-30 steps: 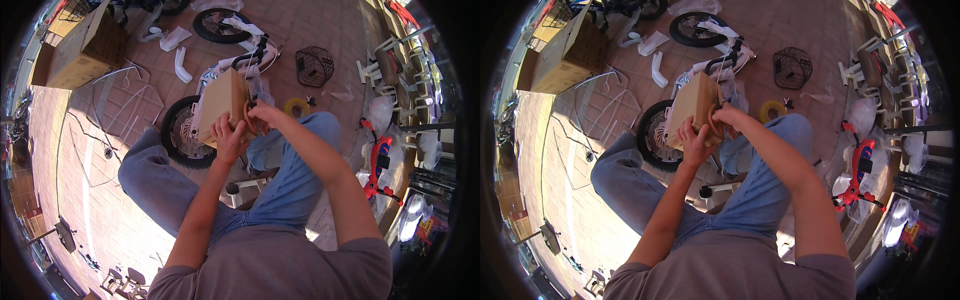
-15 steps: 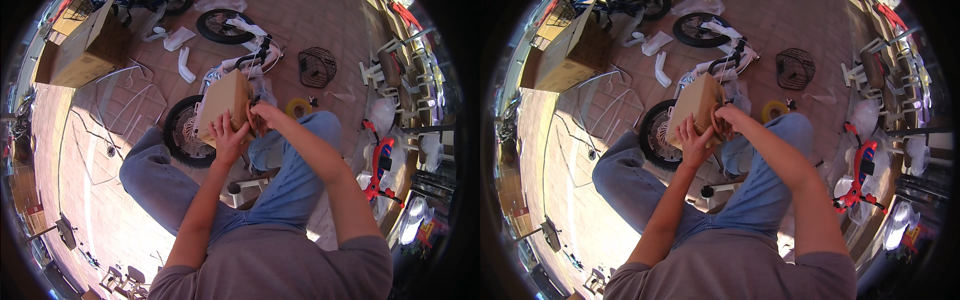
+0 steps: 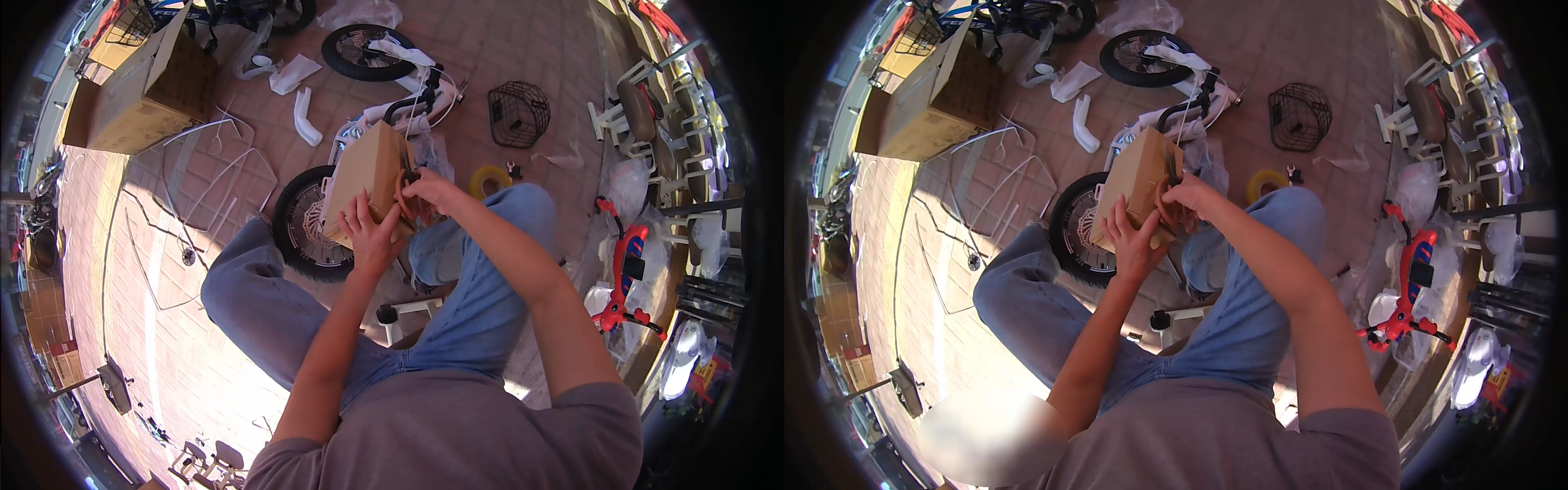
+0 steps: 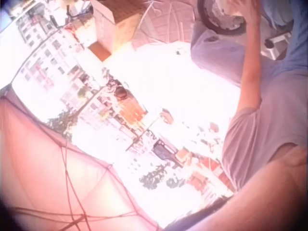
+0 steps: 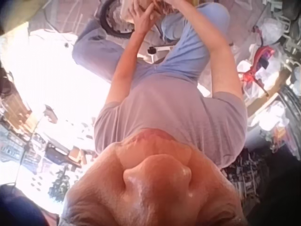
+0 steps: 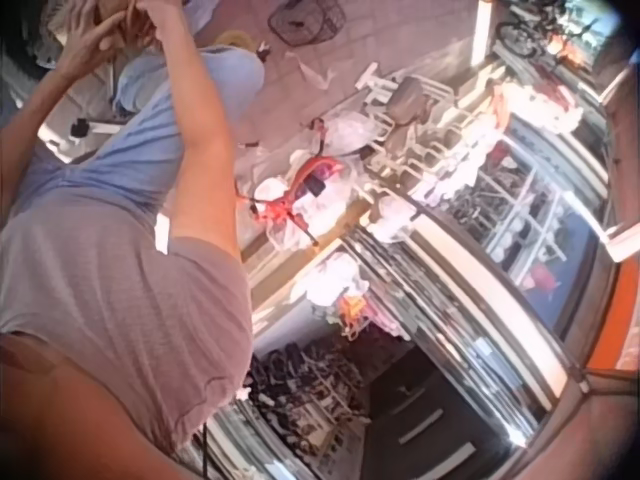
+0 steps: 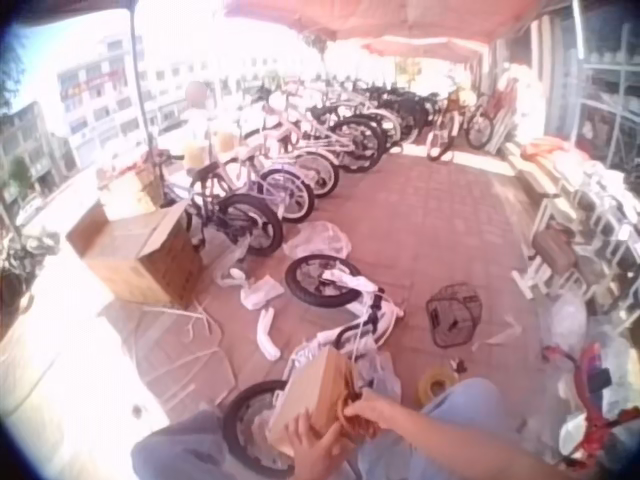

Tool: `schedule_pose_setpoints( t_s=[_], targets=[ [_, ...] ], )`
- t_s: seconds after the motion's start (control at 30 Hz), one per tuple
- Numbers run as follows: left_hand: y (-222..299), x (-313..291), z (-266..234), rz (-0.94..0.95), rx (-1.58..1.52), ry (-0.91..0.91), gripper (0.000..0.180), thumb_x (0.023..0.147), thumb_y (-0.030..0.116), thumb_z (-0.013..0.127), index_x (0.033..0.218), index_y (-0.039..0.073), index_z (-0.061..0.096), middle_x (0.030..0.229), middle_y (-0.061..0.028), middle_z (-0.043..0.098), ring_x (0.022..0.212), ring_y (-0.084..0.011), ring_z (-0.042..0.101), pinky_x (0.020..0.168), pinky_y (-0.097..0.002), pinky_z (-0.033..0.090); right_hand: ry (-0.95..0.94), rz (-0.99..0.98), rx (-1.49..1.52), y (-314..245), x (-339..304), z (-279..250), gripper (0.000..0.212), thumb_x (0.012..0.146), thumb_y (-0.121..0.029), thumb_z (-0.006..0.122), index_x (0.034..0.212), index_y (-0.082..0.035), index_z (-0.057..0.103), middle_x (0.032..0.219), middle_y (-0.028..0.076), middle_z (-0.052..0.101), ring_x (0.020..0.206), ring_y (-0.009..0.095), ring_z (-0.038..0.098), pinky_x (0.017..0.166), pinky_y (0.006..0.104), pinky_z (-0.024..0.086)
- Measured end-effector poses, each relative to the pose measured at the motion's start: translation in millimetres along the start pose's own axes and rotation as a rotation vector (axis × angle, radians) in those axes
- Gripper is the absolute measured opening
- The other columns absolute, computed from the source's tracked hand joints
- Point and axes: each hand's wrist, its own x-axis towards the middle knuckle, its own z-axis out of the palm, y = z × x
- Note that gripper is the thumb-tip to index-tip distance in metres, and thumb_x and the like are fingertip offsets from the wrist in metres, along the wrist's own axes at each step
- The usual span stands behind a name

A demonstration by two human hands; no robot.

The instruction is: The person is assembling a white bicycle. They use scissors to cut protective wrapping and tape, open a cardboard box to retrieve reflectors, and apply yellow tape to the reflectors. The person then handles the bicycle frame and wheels.

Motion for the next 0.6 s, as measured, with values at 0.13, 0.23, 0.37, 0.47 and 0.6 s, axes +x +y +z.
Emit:
schedule_pose_setpoints(
  t_s=[0.13,0.23,0.37,0.47,0.6],
  targets=[
    [0,-1,-5,-0.024,-0.048,0.03,0.072,0.048,0.02,0.083,0.115,0.025,0.058,0.143,-0.0222,0.024,0.13,-0.0434,0.025,0.102,-0.0623,0.019,0.113,-0.025,0.144,8,1,7,0.018,0.075,-0.007,0.059,0.092,-0.003,0.057,0.066,0.01,0.059,0.044,0.019,0.056,0.033,0.033,0.042],
    [-3,-3,-8,-0.038,-0.072,0.073,0.072,0.048,0.021,0.083,0.115,0.022,0.057,0.14,-0.0226,0.027,0.128,-0.0435,0.027,0.101,-0.0615,0.022,0.074,-0.055,0.257,26,15,2,0.016,0.074,-0.006,0.057,0.089,-0.002,0.057,0.061,0.01,0.058,0.041,0.02,0.055,0.032,0.0344,0.041],
    [-8,-3,-18,-0.129,-0.113,0.1,0.069,0.052,0.025,0.084,0.114,0.019,0.055,0.136,-0.0222,0.029,0.126,-0.0434,0.029,0.1,-0.0557,0.027,0.041,-0.075,0.403,34,14,3,0.023,0.073,-0.004,0.056,0.096,-0.002,0.053,0.06,0.009,0.057,0.042,0.022,0.057,0.033,0.0352,0.043],
    [-12,3,-34,-0.132,-0.104,0.039,0.062,0.059,0.029,0.082,0.112,0.012,0.054,0.13,-0.021,0.037,0.121,-0.0412,0.036,0.097,-0.0492,0.032,0.127,-0.115,0.434,36,-1,18,0.035,0.072,-0.003,0.056,0.106,-0.002,0.048,0.067,0.009,0.057,0.043,0.022,0.057,0.034,0.0348,0.044],
    [-24,39,-37,-0.223,0.105,-0.124,0.066,0.065,0.026,0.078,0.121,0.009,0.047,0.124,-0.0196,0.045,0.111,-0.0404,0.047,0.095,-0.0481,0.035,0.244,-0.141,0.203,35,-12,45,0.059,0.065,-0.001,0.064,0.119,-0.001,0.042,0.092,0.012,0.057,0.071,0.023,0.063,0.054,0.0333,0.05]
  ],
)
